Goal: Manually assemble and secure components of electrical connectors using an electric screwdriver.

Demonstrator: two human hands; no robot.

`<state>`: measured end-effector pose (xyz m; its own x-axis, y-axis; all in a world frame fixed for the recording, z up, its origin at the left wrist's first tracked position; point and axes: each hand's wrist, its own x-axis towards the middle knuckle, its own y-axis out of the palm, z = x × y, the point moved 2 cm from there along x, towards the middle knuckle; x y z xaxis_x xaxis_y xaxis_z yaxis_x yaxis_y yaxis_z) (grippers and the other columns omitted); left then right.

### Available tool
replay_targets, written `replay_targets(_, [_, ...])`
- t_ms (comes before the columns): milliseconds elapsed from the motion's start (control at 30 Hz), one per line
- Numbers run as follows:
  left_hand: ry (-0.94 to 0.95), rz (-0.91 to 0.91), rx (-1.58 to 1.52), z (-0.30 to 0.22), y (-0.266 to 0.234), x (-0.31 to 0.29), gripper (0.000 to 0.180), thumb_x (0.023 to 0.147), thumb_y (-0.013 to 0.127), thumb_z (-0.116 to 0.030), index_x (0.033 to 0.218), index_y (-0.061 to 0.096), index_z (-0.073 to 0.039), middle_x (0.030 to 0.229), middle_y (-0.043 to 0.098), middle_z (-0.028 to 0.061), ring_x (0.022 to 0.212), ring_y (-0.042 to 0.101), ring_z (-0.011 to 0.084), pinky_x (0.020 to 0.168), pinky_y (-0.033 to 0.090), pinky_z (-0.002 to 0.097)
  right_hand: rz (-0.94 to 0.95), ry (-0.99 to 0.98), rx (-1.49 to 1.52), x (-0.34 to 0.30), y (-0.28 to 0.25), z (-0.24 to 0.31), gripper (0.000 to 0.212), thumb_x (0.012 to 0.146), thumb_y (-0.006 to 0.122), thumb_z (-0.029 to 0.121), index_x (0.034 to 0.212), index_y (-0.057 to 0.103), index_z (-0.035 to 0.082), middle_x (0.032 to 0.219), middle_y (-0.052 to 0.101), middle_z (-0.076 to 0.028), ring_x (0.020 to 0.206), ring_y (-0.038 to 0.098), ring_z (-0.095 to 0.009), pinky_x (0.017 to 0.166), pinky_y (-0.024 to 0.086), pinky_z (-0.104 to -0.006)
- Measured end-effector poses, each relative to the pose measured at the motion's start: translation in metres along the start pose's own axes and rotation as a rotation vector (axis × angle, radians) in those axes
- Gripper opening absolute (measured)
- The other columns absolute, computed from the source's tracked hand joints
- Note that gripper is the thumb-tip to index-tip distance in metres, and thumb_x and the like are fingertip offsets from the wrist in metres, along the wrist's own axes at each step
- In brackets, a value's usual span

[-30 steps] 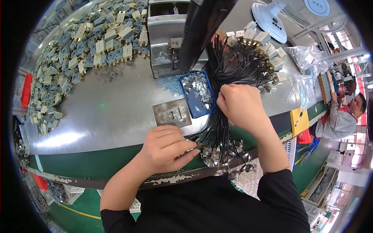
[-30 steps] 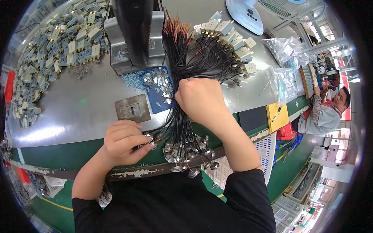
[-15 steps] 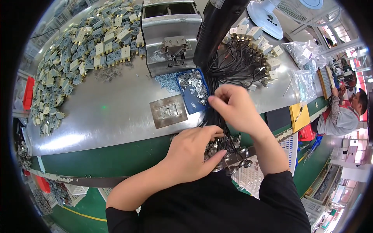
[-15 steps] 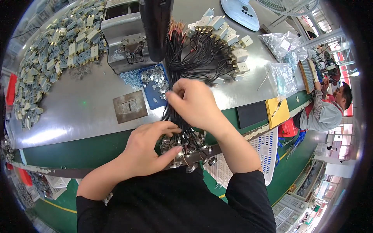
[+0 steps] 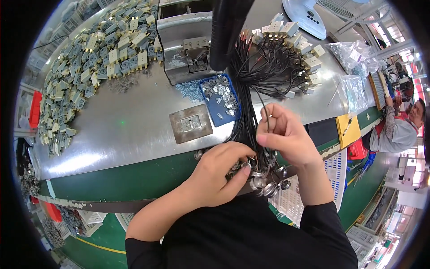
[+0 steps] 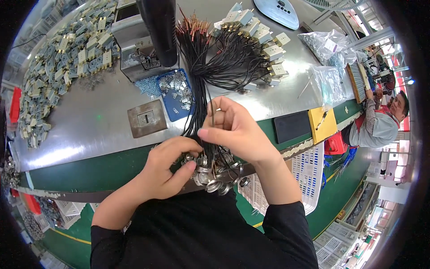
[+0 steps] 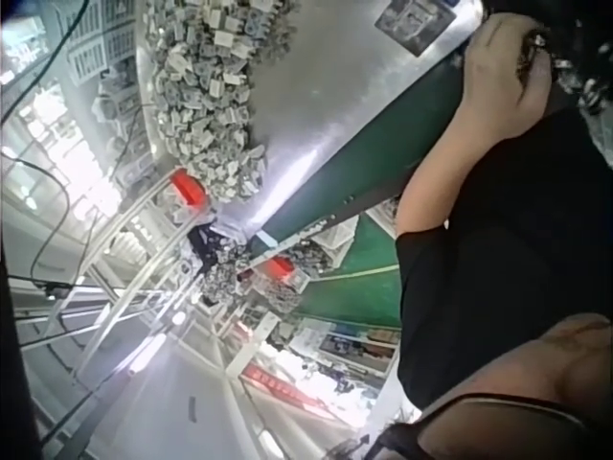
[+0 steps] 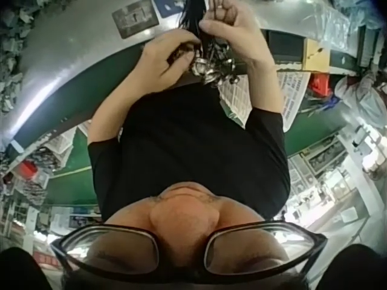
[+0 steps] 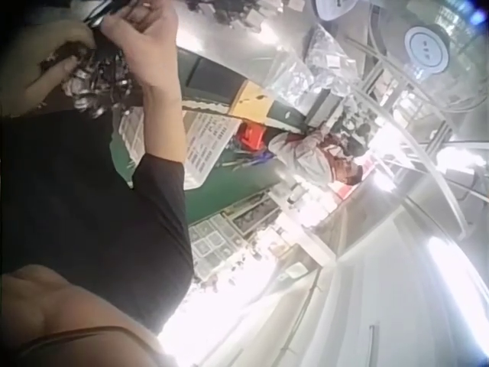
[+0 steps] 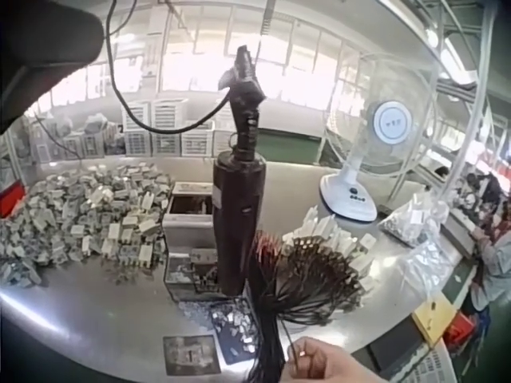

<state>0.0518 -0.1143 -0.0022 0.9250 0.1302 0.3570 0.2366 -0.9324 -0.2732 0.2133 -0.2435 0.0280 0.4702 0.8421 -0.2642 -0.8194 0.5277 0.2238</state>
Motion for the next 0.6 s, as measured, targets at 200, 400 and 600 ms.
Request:
replay_targets(200, [0.056, 0.135, 0.125, -0.007, -0.005, -0.001, 0.036, 0.083, 0.083, -0.027, 0.114, 0.072, -0.011, 0.110, 0.066, 0.0075, 0.096, 0.064, 0.0281, 0.087, 0.050, 0.0418, 0.073, 0.143, -0.065, -0.006, 0.008, 0.012, 0.031, 0.098, 0.073, 0.006, 0.120, 0.050, 0.003, 0.079, 0.066, -0.004, 0.054, 0.055, -0.006, 0.048, 0.041, -0.0200])
replay_targets(400, [0.173, 0.187, 0.284, -0.009, -0.022, 0.002, 0.036, 0.076, 0.084, -0.025, 0.108, 0.073, -0.014, 0.113, 0.066, 0.0041, 0.110, 0.064, 0.0277, 0.095, 0.050, 0.0446, 0.050, 0.166, -0.017, -0.010, 0.014, -0.002, 0.031, 0.102, 0.066, 0.003, 0.125, 0.045, 0.002, 0.077, 0.065, -0.008, 0.050, 0.061, -0.011, 0.043, 0.043, -0.0215])
replay_targets(600, [0.267, 0.119, 0.268, -0.002, -0.025, 0.002, 0.043, 0.069, 0.087, -0.019, 0.108, 0.075, -0.009, 0.116, 0.069, 0.0077, 0.110, 0.066, 0.0333, 0.097, 0.052, 0.0457, -0.052, 0.196, 0.290, -0.013, 0.019, -0.004, 0.033, 0.104, 0.066, 0.007, 0.127, 0.043, 0.001, 0.079, 0.066, -0.010, 0.053, 0.068, -0.015, 0.045, 0.051, -0.0230])
